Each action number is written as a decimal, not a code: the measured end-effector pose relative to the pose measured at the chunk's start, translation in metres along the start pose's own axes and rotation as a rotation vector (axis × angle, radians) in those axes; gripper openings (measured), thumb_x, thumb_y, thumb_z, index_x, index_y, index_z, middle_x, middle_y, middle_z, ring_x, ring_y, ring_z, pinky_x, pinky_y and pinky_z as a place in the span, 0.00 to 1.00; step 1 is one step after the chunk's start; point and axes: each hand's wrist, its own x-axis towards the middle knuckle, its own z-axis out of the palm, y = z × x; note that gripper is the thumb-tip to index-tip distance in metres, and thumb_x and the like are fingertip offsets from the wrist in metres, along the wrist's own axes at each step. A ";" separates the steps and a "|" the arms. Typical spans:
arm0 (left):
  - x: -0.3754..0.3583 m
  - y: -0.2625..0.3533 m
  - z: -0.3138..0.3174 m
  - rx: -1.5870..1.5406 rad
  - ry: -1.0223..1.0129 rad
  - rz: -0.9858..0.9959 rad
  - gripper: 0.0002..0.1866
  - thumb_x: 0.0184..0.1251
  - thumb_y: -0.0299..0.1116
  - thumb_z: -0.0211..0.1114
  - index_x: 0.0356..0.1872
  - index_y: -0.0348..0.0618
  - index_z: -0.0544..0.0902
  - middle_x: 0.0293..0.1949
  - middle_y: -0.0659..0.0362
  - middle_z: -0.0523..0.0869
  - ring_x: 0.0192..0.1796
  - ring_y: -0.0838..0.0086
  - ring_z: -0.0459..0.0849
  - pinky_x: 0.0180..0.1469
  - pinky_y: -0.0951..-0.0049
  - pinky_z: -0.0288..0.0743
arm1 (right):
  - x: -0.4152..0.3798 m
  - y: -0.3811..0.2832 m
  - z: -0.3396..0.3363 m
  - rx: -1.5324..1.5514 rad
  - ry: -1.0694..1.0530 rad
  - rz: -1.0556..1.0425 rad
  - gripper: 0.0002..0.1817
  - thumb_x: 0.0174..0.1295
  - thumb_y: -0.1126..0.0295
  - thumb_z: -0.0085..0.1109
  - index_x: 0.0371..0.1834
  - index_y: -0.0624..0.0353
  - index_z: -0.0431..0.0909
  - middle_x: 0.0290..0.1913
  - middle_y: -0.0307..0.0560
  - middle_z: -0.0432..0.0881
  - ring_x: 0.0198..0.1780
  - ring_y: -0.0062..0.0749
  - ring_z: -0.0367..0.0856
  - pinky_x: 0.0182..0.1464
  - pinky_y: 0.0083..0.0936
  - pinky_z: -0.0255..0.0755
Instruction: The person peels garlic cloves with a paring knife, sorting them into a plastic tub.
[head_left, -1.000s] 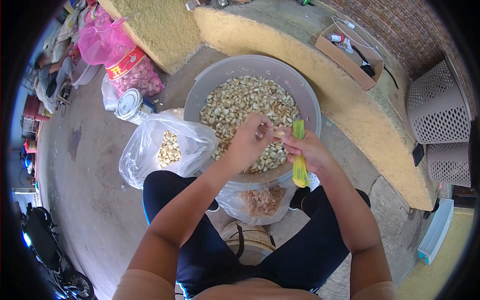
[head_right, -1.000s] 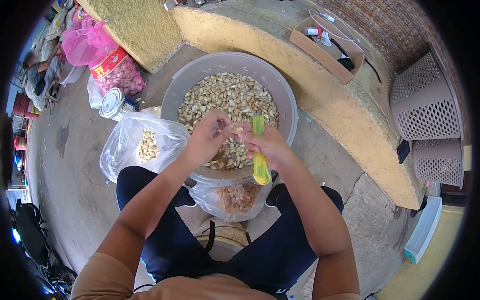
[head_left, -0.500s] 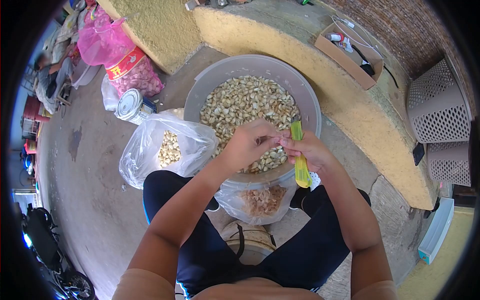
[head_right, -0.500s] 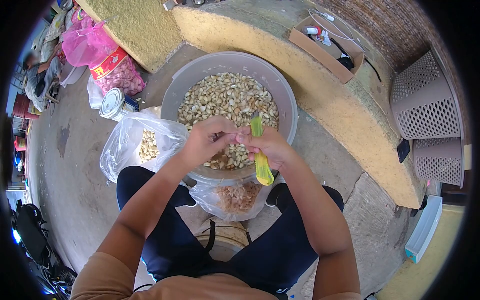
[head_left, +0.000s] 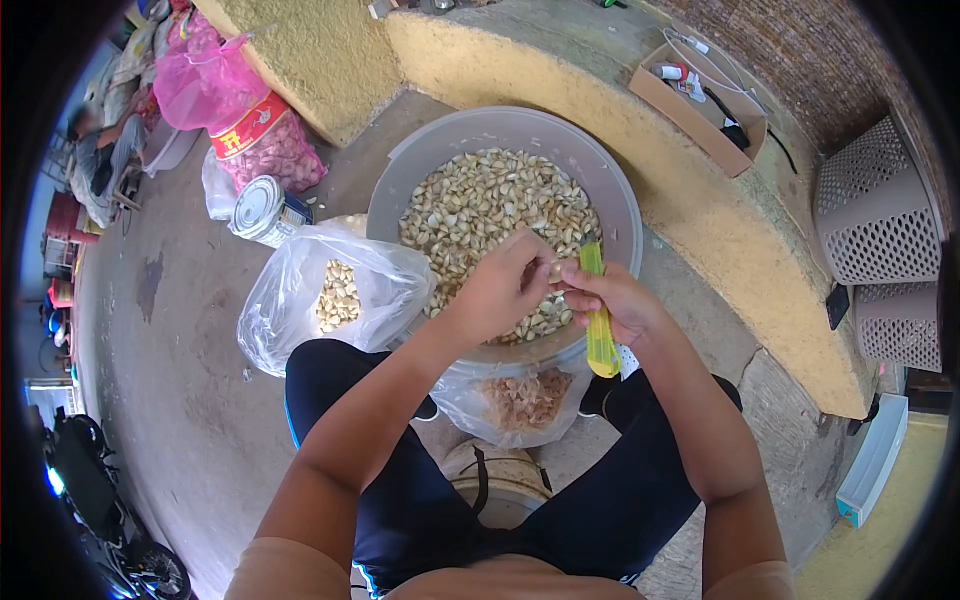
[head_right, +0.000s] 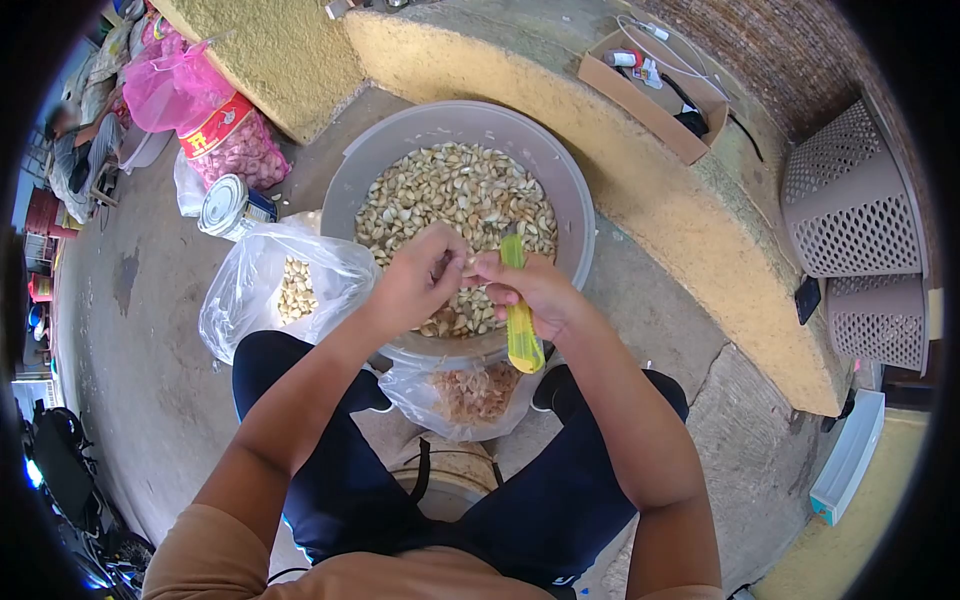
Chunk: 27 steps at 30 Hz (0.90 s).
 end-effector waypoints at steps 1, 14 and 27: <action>0.000 -0.002 0.000 0.004 0.001 0.052 0.07 0.53 0.19 0.57 0.30 0.39 0.70 0.28 0.58 0.70 0.25 0.72 0.71 0.26 0.76 0.66 | -0.001 -0.001 0.001 0.030 0.014 0.014 0.12 0.56 0.65 0.59 0.37 0.60 0.73 0.33 0.39 0.76 0.17 0.08 0.61 0.20 0.12 0.63; -0.006 -0.017 0.006 0.126 -0.122 0.095 0.10 0.48 0.20 0.60 0.32 0.39 0.70 0.29 0.56 0.69 0.27 0.70 0.72 0.26 0.73 0.68 | 0.001 0.002 0.005 -0.114 0.108 0.049 0.11 0.53 0.64 0.62 0.27 0.58 0.72 0.21 0.32 0.69 0.16 0.10 0.62 0.19 0.16 0.62; -0.003 -0.013 0.005 0.125 -0.094 0.120 0.07 0.48 0.23 0.61 0.25 0.37 0.70 0.27 0.56 0.71 0.29 0.64 0.73 0.30 0.70 0.68 | 0.003 0.007 0.004 -0.190 0.147 0.021 0.13 0.55 0.61 0.61 0.31 0.61 0.75 0.14 0.31 0.65 0.15 0.14 0.61 0.20 0.18 0.63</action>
